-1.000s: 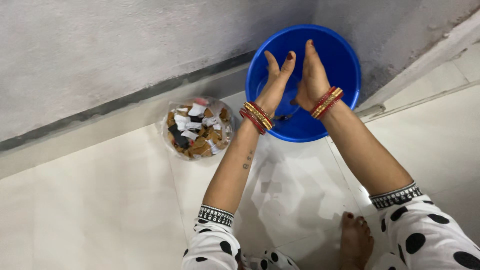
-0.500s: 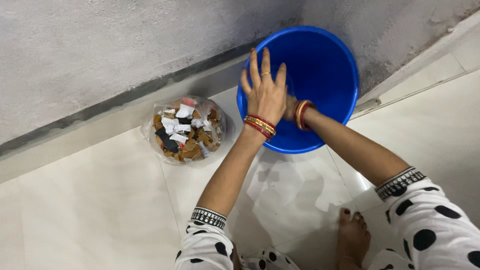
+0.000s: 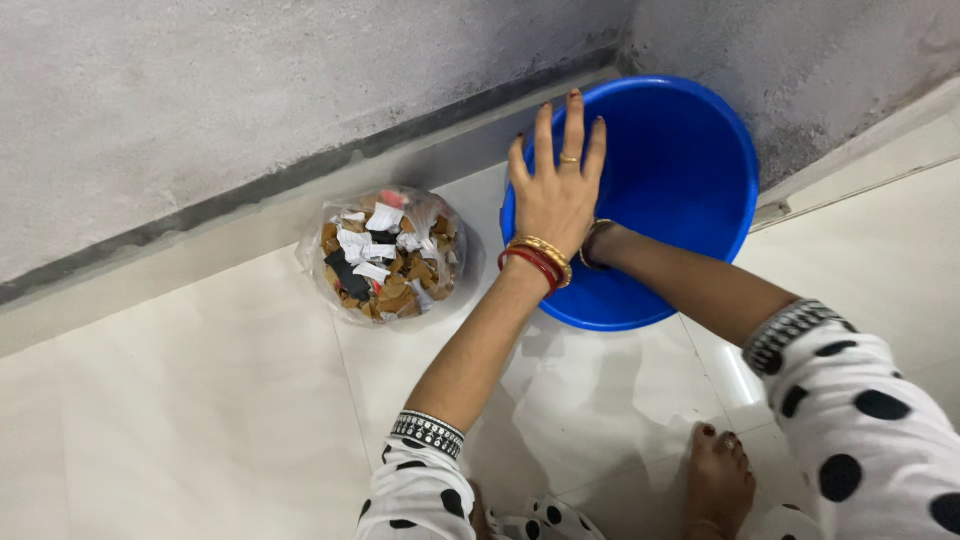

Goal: The person sits on a tiled floor and transfers small brown and white items from a blue plastic bucket into a clear plastic bag. They repeatedly reach into the bucket, pick up handfuls of items, and place them into the bag, gradually filling it.

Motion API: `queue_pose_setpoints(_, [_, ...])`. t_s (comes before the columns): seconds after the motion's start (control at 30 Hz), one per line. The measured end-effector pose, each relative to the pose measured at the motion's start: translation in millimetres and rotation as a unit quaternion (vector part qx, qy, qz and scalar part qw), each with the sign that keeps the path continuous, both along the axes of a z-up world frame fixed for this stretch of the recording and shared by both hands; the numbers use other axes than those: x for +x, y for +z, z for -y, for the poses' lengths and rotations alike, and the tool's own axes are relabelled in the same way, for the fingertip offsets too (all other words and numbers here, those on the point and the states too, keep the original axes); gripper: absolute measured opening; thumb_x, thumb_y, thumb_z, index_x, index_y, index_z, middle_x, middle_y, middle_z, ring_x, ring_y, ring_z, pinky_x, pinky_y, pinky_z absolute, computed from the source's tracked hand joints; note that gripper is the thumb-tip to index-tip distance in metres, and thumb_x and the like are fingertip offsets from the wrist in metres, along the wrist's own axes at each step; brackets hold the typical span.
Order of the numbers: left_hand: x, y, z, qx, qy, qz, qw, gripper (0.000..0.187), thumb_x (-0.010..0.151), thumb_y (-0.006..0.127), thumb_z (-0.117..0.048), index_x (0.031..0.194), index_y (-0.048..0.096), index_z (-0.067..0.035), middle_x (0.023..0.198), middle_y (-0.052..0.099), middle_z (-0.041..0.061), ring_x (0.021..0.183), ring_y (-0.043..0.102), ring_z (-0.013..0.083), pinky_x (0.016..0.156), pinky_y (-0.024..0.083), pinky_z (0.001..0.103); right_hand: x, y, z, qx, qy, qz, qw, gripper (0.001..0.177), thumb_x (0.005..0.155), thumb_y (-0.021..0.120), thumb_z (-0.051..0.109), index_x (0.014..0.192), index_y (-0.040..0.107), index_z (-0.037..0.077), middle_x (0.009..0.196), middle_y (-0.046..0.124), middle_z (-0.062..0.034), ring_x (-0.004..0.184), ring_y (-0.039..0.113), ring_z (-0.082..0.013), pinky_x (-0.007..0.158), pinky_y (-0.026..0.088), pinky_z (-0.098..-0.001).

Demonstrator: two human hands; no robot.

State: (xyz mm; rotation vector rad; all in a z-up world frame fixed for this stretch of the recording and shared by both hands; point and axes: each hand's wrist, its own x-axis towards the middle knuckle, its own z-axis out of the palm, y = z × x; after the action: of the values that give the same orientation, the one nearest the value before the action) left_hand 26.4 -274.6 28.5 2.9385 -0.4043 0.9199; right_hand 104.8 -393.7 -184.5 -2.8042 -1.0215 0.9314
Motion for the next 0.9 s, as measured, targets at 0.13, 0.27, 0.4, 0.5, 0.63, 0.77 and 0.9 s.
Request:
queue_pose_setpoints(0.13, [-5.9,-7.9,1.9,0.032,-0.009,0.051,0.998,0.058,0.099,0.063,-0.019,0.156,0.048,-0.020,0.168,0.026,0.009,0.151,0.036,0.0341,0.115,0.039,0.058,2.9,26.1,-24.7,0.295,-0.190,0.031,0.936,0.047,0.106,0.045,0.017,0.154,0.041,0.021,0.162,0.038,-0.0078,0.145,0.042,-0.0204,0.118,0.037,-0.0373])
queue_pose_setpoints(0.27, [-12.4,-14.8,3.9,0.029,-0.026,0.069,0.997,0.061,0.103,0.063,-0.019,0.161,0.043,-0.020,0.170,0.026,0.009,0.150,0.037,0.0352,0.116,0.039,0.057,-37.3,67.8,-62.1,0.632,-0.367,0.198,0.653,0.053,0.110,0.045,0.010,0.160,0.031,0.020,0.170,0.028,-0.0046,0.149,0.036,-0.0169,0.119,0.038,-0.0349])
queue_pose_setpoints(0.4, [-11.5,-16.9,7.5,0.020,-0.023,0.067,0.997,0.063,0.105,0.062,-0.019,0.163,0.041,-0.022,0.170,0.026,0.009,0.150,0.039,0.0351,0.116,0.039,0.056,-53.6,117.1,-72.5,0.777,-0.343,0.089,0.520,0.059,0.111,0.042,0.008,0.165,0.023,0.022,0.173,0.025,-0.0020,0.148,0.037,-0.0123,0.117,0.041,-0.0357])
queue_pose_setpoints(0.5, [-11.2,-17.0,11.2,0.014,-0.024,0.071,0.997,0.061,0.106,0.062,-0.019,0.163,0.041,-0.023,0.170,0.026,0.009,0.150,0.039,0.0364,0.115,0.039,0.057,-66.0,124.2,-83.7,0.631,-0.386,0.265,0.618,0.055,0.115,0.034,0.010,0.167,0.021,0.022,0.174,0.027,-0.0017,0.152,0.038,-0.0103,0.119,0.043,-0.0365])
queue_pose_setpoints(0.63, [-11.3,-19.8,12.6,0.028,-0.015,0.064,0.997,0.060,0.106,0.062,-0.021,0.163,0.042,-0.024,0.170,0.026,0.008,0.149,0.039,0.0353,0.114,0.039,0.057,-41.5,77.6,-59.7,0.611,-0.391,0.254,0.640,0.051,0.115,0.033,0.016,0.165,0.024,0.018,0.173,0.027,-0.0050,0.154,0.035,-0.0146,0.123,0.037,-0.0370])
queue_pose_setpoints(0.77, [-6.6,-18.7,10.3,0.027,-0.014,0.070,0.997,0.059,0.107,0.061,-0.023,0.162,0.042,-0.024,0.169,0.026,0.008,0.149,0.039,0.0351,0.115,0.040,0.057,37.4,13.1,16.1,0.538,-0.301,-0.085,0.783,0.051,0.111,0.039,0.023,0.160,0.031,0.013,0.169,0.028,-0.0103,0.155,0.029,-0.0222,0.126,0.025,-0.0377])
queue_pose_setpoints(0.9, [-4.0,-16.4,7.3,0.043,-0.006,0.068,0.997,0.059,0.106,0.062,-0.023,0.162,0.042,-0.023,0.169,0.026,0.008,0.149,0.039,0.0347,0.114,0.041,0.057,61.6,-35.6,33.9,0.344,-0.176,0.015,0.922,0.055,0.107,0.041,0.029,0.158,0.033,0.009,0.167,0.024,-0.0160,0.153,0.022,-0.0284,0.124,0.018,-0.0404])
